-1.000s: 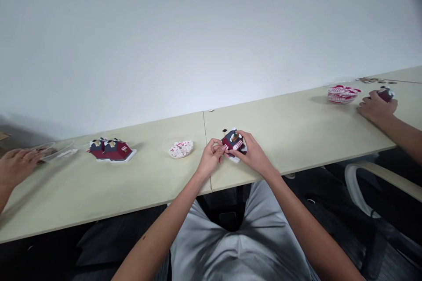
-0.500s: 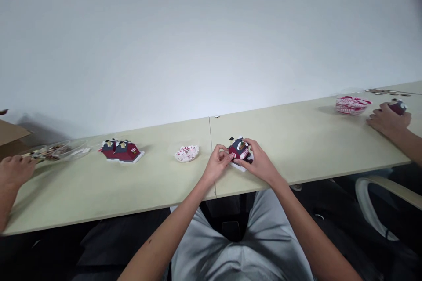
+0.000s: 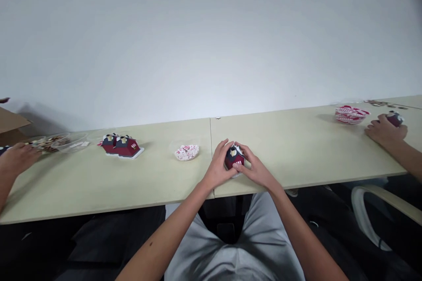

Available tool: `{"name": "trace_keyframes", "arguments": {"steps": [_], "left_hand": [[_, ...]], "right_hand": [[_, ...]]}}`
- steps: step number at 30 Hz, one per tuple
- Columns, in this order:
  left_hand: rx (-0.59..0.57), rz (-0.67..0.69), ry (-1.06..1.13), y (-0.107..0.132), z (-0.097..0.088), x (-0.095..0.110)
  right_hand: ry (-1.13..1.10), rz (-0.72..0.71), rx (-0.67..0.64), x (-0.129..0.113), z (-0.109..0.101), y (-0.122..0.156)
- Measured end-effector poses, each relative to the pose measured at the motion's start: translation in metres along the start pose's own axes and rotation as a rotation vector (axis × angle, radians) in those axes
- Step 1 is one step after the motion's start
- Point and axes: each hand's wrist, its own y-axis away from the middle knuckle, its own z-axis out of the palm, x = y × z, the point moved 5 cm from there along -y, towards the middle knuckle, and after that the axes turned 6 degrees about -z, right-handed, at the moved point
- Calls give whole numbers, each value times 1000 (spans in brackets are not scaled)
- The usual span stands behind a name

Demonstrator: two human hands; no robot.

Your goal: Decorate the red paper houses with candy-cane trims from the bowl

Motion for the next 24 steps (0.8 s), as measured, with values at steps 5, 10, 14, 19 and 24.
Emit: {"name": "trace_keyframes", "arguments": {"steps": [5, 10, 14, 19, 24], "left_hand": [[-41, 23, 14, -6, -2, 6], [32, -10, -54, 9, -36, 28], [246, -65, -207, 62, -111, 41], [455, -279, -479, 131, -229, 0], [520, -514, -667, 152, -339, -83]], "right_hand": [[35, -1, -38, -2, 6, -1], [94, 25, -75, -3, 5, 7], [84, 76, -12, 7, -1, 12], [404, 2, -148, 25, 17, 15], [553, -67, -215, 24, 26, 25]]}}
